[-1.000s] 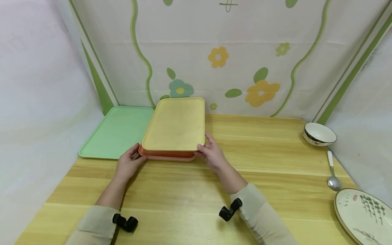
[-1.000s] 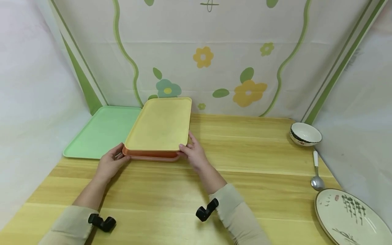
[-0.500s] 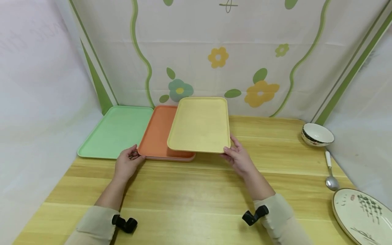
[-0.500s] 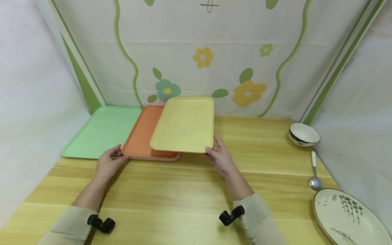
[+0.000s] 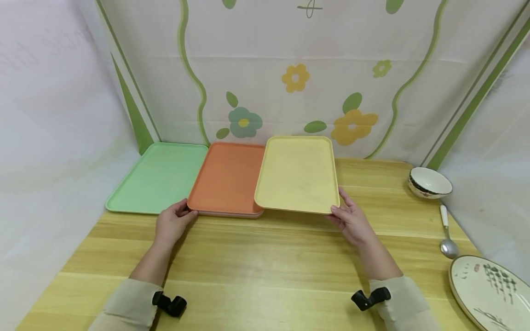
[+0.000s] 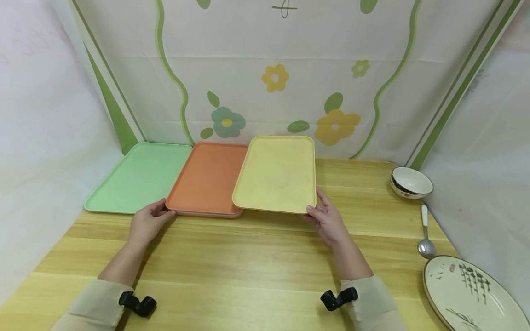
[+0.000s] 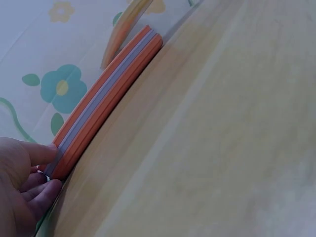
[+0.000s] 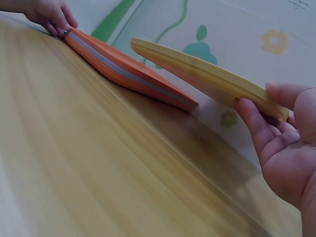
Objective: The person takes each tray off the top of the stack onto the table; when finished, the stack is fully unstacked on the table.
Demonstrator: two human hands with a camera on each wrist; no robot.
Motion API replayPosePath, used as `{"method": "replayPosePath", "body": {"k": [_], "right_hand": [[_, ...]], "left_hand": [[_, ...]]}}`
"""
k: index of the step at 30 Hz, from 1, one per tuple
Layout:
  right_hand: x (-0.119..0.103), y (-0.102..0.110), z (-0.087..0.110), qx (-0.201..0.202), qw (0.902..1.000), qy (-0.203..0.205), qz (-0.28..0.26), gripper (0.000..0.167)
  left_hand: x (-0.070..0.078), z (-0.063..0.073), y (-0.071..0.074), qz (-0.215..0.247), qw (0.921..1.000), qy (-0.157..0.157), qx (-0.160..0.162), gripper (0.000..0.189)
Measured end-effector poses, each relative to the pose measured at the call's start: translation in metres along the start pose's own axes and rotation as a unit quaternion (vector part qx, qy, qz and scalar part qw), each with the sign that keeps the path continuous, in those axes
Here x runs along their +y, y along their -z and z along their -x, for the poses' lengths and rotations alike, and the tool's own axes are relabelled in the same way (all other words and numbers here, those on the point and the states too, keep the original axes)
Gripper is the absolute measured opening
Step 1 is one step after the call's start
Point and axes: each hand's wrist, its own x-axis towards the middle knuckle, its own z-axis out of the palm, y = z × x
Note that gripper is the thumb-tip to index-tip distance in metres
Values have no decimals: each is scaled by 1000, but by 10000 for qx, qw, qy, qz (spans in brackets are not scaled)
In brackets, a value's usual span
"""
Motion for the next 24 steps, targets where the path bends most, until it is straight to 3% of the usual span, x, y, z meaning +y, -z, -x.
{"method": "replayPosePath", "body": {"k": [7, 17, 20, 24], "right_hand": [[2, 24, 10, -78, 10000, -12, 37, 79], [5, 51, 6, -419, 9987, -221, 177, 78], [6, 55, 4, -498, 9972, -330, 448, 79], [6, 59, 0, -414, 9902, -558, 1210, 80]], "left_hand": [[-1, 0, -2, 249, 9996, 91, -6, 60], [-3, 0, -2, 683, 9974, 214, 13, 59], [-4, -1, -3, 736, 9970, 231, 49, 59], [-4, -1, -4, 763, 9968, 237, 36, 60]]}}
